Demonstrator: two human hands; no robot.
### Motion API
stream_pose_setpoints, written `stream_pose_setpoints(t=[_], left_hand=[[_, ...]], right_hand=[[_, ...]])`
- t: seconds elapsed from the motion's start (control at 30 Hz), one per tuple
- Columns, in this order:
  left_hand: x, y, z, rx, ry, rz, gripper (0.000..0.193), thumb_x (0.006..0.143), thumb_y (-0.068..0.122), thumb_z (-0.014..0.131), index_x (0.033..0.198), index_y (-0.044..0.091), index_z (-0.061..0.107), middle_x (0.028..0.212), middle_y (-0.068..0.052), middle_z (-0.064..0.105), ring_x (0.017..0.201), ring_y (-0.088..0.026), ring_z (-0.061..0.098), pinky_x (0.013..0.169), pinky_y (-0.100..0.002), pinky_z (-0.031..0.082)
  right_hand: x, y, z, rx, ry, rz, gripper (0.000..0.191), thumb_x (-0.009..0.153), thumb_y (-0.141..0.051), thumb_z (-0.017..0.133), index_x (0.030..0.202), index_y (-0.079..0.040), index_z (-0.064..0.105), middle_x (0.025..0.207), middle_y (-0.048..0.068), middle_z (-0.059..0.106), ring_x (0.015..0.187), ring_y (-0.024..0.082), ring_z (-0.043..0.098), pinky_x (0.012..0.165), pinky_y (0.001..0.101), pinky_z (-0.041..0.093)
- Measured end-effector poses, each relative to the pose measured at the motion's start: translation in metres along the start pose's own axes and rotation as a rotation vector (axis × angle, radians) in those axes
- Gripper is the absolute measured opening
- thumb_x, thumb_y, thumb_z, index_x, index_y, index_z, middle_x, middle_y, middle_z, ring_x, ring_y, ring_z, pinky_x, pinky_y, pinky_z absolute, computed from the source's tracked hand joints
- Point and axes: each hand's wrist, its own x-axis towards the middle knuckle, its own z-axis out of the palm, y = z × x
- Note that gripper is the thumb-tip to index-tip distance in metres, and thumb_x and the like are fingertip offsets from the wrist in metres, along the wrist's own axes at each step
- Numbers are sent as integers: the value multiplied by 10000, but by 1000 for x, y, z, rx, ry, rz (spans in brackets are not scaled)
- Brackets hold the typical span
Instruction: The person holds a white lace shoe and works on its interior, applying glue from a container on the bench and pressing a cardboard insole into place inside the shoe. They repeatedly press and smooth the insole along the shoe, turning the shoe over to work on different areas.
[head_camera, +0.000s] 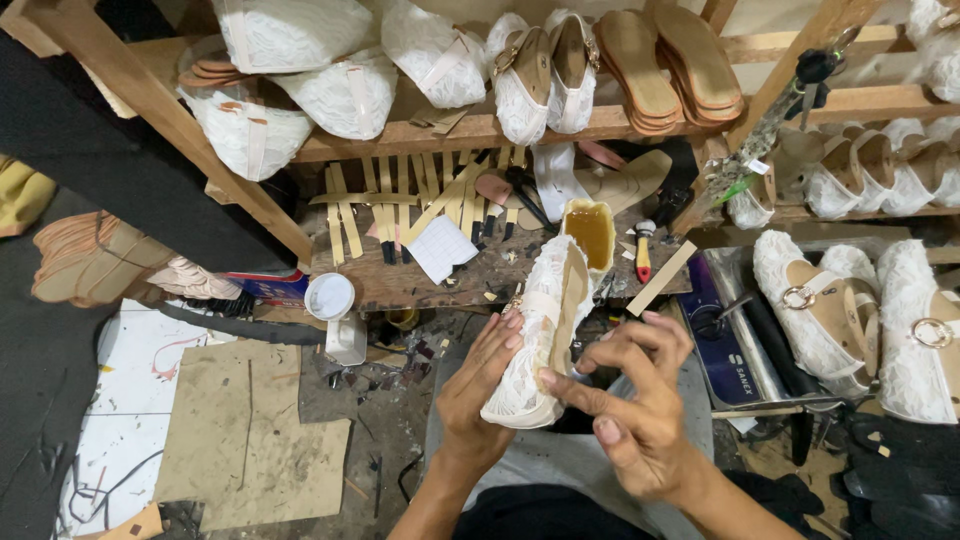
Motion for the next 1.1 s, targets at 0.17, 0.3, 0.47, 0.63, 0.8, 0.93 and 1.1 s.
stream_pose_setpoints(t=[0.17, 0.3, 0.47, 0.63, 0.8, 0.93, 1.1], left_hand=[[1, 2, 1, -15, 0, -12, 585, 792, -2, 843, 1330, -6, 611, 1392, -210, 650, 1358, -358, 624, 1219, -518, 447], [2, 3, 1, -30, 1, -7, 588, 796, -16, 833, 1338, -9, 605, 1394, -206, 652, 1361, -355, 627, 1221, -510, 456], [3, 3, 0, -63, -1, -20, 590, 788, -43, 815, 1337, -12, 602, 1398, -208, 645, 1365, -363, 619, 1218, -508, 450], [3, 2, 1, -35, -3, -27, 585, 784, -57, 809, 1333, -9, 613, 1386, -202, 659, 1360, -358, 628, 1211, -500, 462], [2, 3, 1, -54, -24, -58, 607, 774, -33, 833, 1339, -2, 614, 1398, -194, 653, 1357, -360, 624, 1205, -499, 469], [2, 4, 0, -69, -21, -62, 609, 780, -28, 837, 1346, 3, 612, 1398, -185, 654, 1356, -361, 626, 1195, -485, 482], [3, 7, -1, -95, -35, -86, 586, 804, -47, 814, 1351, 0, 610, 1404, -194, 658, 1356, -350, 641, 1154, -433, 519]], right_hand=[[4, 0, -2, -185, 49, -115, 459, 991, -359, 395, 1139, -217, 806, 990, 35, 609, 1105, 279, 462, 1144, 549, 199], [7, 3, -6, -53, -10, -39, 471, 974, -349, 401, 1172, -176, 792, 1025, 65, 608, 1109, 280, 474, 1154, 536, 209], [8, 0, -4, -35, -17, -29, 462, 980, -317, 395, 1145, -190, 807, 1009, 47, 608, 1107, 269, 499, 1163, 540, 202], [6, 2, 0, -158, 10, -15, 453, 1006, -326, 400, 1170, -182, 797, 1040, 60, 609, 1129, 282, 482, 1155, 532, 208], [3, 9, 2, 231, -94, 110, 522, 1023, -363, 373, 1265, -107, 759, 1143, 107, 592, 1199, 296, 481, 1183, 505, 248], [-3, 12, 2, 341, -130, 141, 559, 1035, -394, 347, 1251, -106, 775, 1158, 107, 603, 1221, 307, 485, 1193, 511, 255], [-5, 16, 0, 279, -141, 60, 562, 1036, -412, 335, 1236, -146, 789, 1152, 98, 597, 1210, 305, 474, 1211, 534, 227]])
